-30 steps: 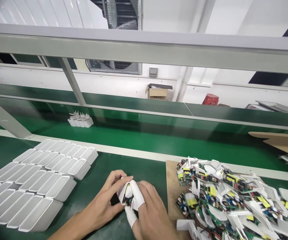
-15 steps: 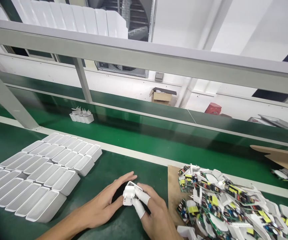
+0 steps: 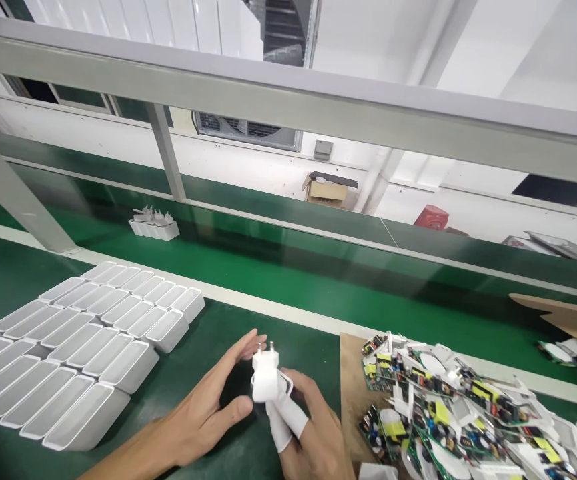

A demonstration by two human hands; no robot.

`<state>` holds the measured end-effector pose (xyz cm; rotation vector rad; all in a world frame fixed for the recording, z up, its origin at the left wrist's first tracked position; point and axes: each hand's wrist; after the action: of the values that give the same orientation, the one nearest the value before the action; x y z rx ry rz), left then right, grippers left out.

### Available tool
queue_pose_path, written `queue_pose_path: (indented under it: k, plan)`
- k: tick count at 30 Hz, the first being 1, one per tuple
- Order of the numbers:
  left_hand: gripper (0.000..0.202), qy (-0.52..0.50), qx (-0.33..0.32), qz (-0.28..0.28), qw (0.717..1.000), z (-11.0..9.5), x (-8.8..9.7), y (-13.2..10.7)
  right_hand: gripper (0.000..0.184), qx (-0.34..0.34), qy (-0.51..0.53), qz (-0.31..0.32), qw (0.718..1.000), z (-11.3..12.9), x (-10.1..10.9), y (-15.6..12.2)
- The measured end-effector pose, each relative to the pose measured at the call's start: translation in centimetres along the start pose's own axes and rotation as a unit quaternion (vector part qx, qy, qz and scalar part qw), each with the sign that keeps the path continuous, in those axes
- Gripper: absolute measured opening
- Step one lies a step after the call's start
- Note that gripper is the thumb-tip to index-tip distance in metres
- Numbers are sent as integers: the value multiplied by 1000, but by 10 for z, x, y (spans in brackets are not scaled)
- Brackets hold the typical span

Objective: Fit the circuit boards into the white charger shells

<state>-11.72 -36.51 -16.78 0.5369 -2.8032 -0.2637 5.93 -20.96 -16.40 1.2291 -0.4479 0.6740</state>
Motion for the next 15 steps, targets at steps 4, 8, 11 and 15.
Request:
queue_pose_path:
  k: [4,8,11,15]
  plan:
    - [86,43,-37,-38,998,-1,-8,0,52,-22,-2,48,999,-2,-4,-4]
    - [71,62,-26,-69,995,0,-13,-2,51,-27,-20,64,997,-4,-10,-8]
    - [75,67,-33,-62,995,1,-11,-1,54,-17,-24,48,998,-2,-9,-6]
    - [79,76,-121,-47,989,-4,-8,3,52,-13,4,8,1000,2,-4,-2]
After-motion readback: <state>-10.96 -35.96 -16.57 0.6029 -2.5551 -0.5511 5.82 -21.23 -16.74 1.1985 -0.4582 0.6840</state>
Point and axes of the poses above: each hand's wrist, its own y-axis towards the middle knuckle, its own x-axis out of the back of the hand, z = x × y, and after that the axes turned 14 degrees about -y, right-handed
